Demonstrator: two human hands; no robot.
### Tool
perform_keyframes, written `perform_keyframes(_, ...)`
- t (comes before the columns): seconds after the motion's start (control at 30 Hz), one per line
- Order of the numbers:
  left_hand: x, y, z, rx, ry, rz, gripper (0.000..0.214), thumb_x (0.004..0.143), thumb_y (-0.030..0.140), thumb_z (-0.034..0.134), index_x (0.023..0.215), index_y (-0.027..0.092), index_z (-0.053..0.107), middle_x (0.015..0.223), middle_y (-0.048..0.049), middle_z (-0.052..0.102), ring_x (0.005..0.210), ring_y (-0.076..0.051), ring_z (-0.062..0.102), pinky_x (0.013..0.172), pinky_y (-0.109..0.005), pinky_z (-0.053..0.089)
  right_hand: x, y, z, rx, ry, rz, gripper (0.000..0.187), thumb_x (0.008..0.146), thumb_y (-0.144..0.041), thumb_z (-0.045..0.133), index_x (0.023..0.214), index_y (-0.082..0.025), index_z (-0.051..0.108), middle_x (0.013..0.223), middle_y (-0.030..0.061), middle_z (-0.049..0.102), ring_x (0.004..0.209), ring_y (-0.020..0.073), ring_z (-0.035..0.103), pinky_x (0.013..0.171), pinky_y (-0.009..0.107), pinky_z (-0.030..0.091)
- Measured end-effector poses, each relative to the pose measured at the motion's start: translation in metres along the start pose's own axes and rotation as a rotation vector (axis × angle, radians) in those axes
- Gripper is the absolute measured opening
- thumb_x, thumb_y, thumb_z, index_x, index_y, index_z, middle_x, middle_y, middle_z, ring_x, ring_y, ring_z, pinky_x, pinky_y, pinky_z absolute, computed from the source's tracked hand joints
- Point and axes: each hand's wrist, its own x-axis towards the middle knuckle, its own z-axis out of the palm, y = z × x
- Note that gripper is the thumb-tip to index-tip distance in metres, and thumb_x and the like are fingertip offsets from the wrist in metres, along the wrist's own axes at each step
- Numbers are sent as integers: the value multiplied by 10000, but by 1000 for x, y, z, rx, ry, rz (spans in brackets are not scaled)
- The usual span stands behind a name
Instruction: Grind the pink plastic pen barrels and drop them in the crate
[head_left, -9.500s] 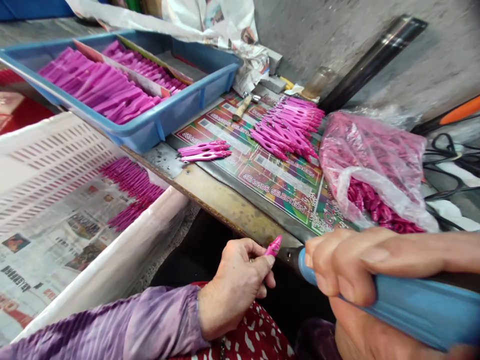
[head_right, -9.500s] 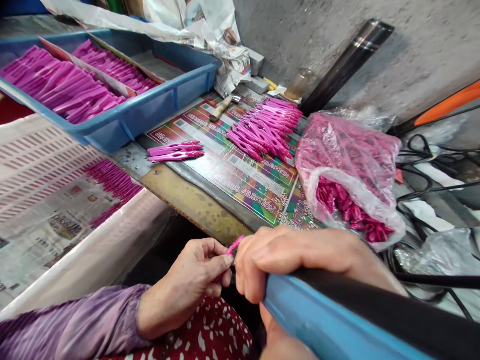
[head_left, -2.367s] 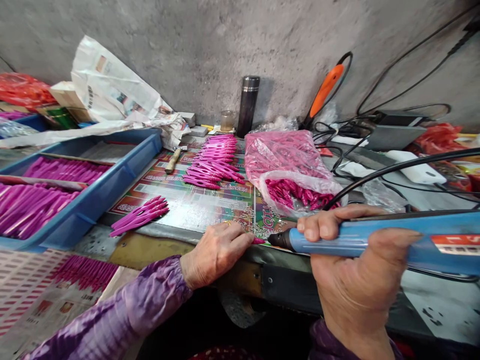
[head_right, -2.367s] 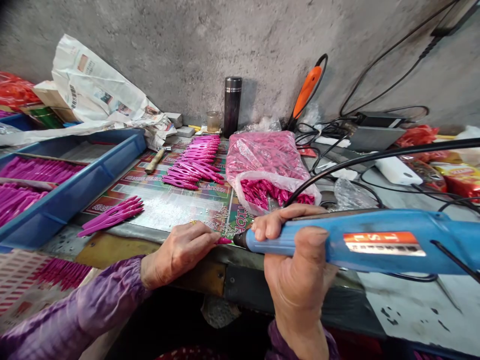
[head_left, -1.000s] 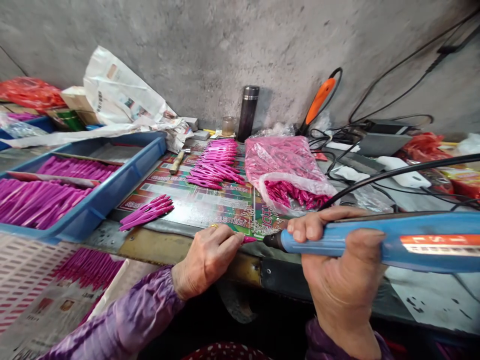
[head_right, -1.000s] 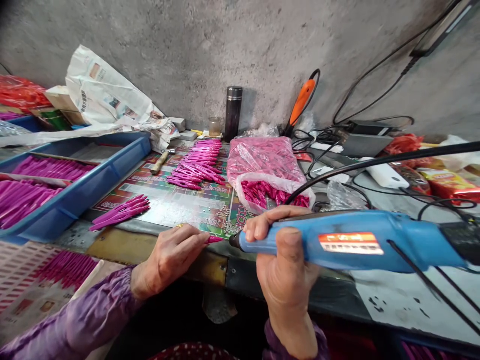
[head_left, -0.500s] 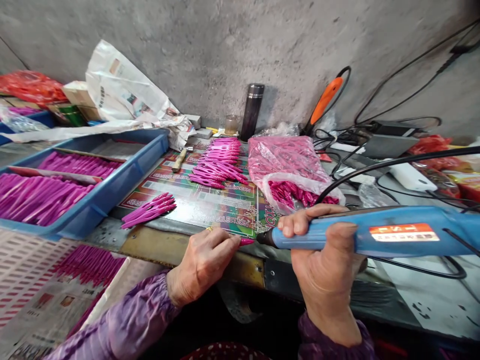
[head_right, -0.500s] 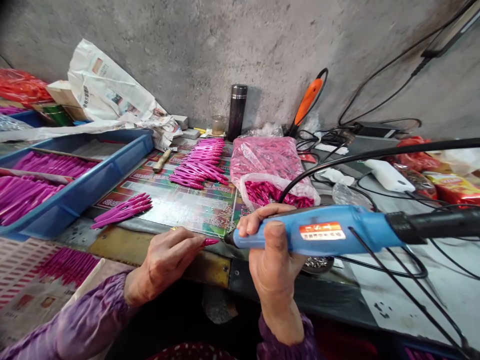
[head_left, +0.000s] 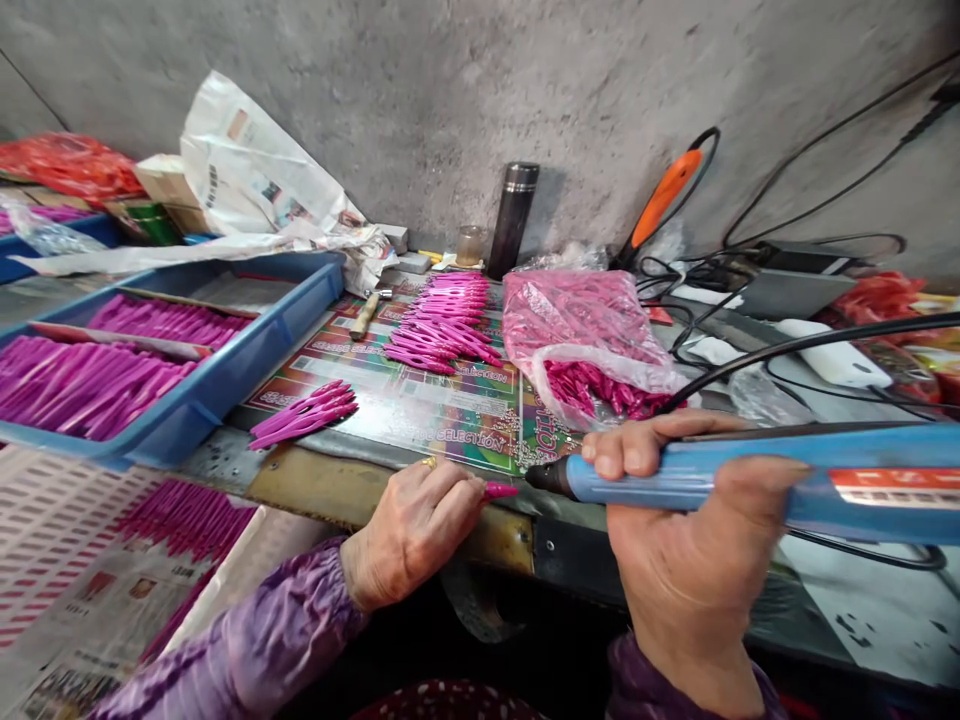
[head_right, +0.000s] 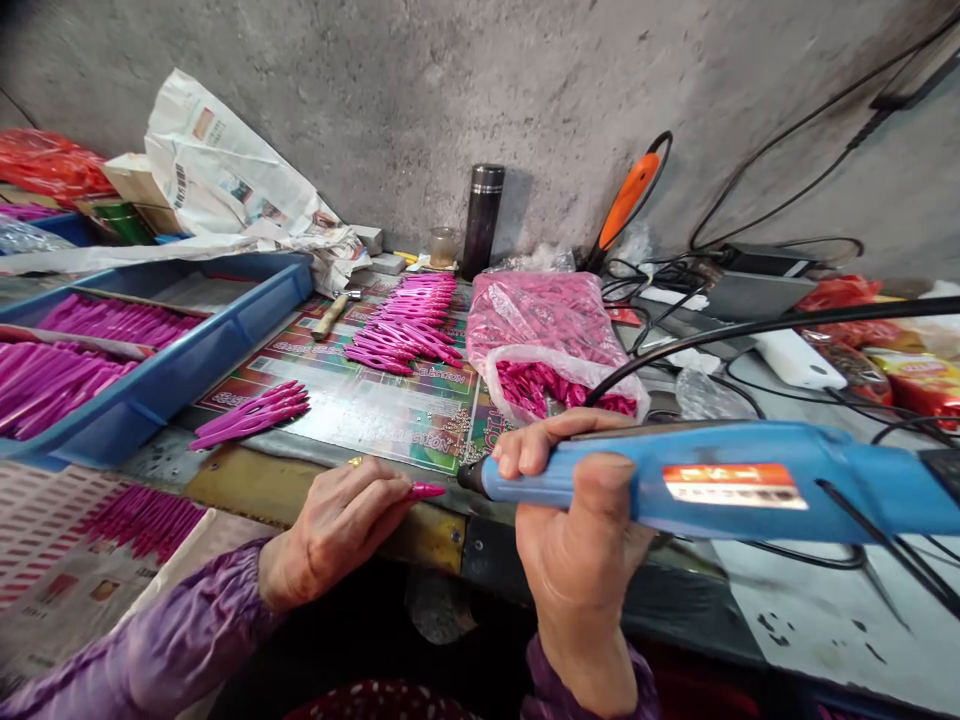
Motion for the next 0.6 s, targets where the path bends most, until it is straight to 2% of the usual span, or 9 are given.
perform_keyframes(0.27,-5,1,0,10,2,49,108,1035,88,520,1096,142,590,912,-60,721,765,-165,634,711,-293,491,0,-22,4,-8,57,56,613,587,-784,840,717,-230,612,553,-58,504,526,126,470,573,314,491)
perform_keyframes(0.43,-4,4,-1,15,19,70,120,1022,83,542,1124,118,595,916,-76,723,804,-176,651,757,-304,530,-2,-27,0,-27,33,30,619,598,-800,822,709,-231,605,532,-58,497,509,127,477,562,317,496)
perform_keyframes(0.6,-6,0,1,97,19,98,299,1014,59,520,1310,51,561,935,-98,732,800,-196,664,751,-334,548,-2,-27,-2,-27,43,31,615,604,-794,824,720,-229,612,544,-54,513,518,129,492,580,323,501)
